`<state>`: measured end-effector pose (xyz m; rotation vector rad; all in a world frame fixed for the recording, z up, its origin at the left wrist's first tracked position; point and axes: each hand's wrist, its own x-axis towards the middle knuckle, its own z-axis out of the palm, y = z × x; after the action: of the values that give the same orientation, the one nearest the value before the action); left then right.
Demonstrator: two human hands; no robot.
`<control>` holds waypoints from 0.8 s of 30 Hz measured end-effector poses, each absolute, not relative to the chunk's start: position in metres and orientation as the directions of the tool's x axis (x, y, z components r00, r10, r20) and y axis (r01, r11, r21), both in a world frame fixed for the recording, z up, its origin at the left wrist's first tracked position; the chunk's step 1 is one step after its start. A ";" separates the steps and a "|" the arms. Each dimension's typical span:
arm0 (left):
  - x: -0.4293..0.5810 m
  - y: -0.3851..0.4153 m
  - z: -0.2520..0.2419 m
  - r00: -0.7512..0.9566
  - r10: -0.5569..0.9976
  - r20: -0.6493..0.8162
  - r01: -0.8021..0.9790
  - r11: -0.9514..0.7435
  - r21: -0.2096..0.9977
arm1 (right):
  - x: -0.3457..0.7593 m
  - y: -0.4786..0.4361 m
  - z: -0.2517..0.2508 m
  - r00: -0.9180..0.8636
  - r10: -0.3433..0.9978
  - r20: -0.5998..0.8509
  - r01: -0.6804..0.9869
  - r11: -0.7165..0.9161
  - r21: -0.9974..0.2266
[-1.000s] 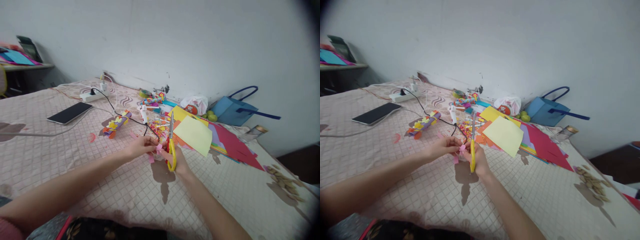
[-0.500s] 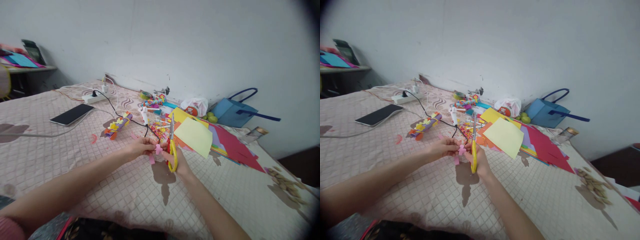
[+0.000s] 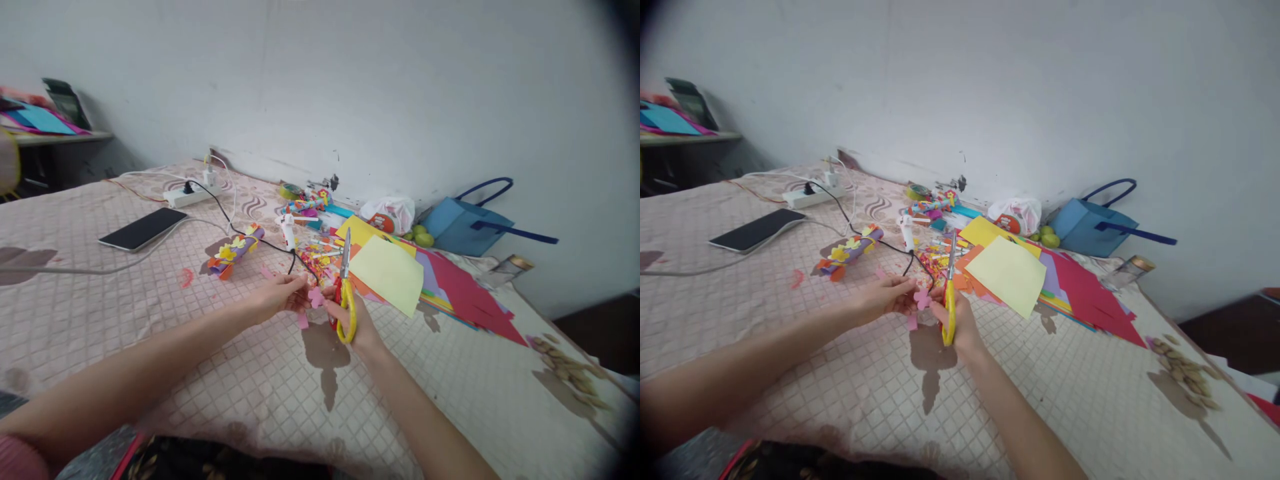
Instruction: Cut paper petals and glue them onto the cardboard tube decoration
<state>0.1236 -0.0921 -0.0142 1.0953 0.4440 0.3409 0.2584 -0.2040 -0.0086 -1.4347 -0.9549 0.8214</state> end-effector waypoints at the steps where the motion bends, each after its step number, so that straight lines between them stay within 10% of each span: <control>1: 0.123 -0.093 -0.013 0.861 0.473 -0.185 -0.028 0.408 0.913 | 0.258 -0.204 -0.008 0.422 0.905 0.045 0.107 -0.001 -0.994; 24: 0.123 -0.101 -0.008 0.877 0.475 -0.077 0.017 0.130 0.991 | 0.260 -0.203 -0.008 0.399 0.915 0.063 0.166 -0.005 -0.986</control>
<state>0.1230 -0.1012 -0.0076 1.4120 0.4231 0.3478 0.2597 -0.2035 -0.0085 -1.4732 -1.0220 0.7932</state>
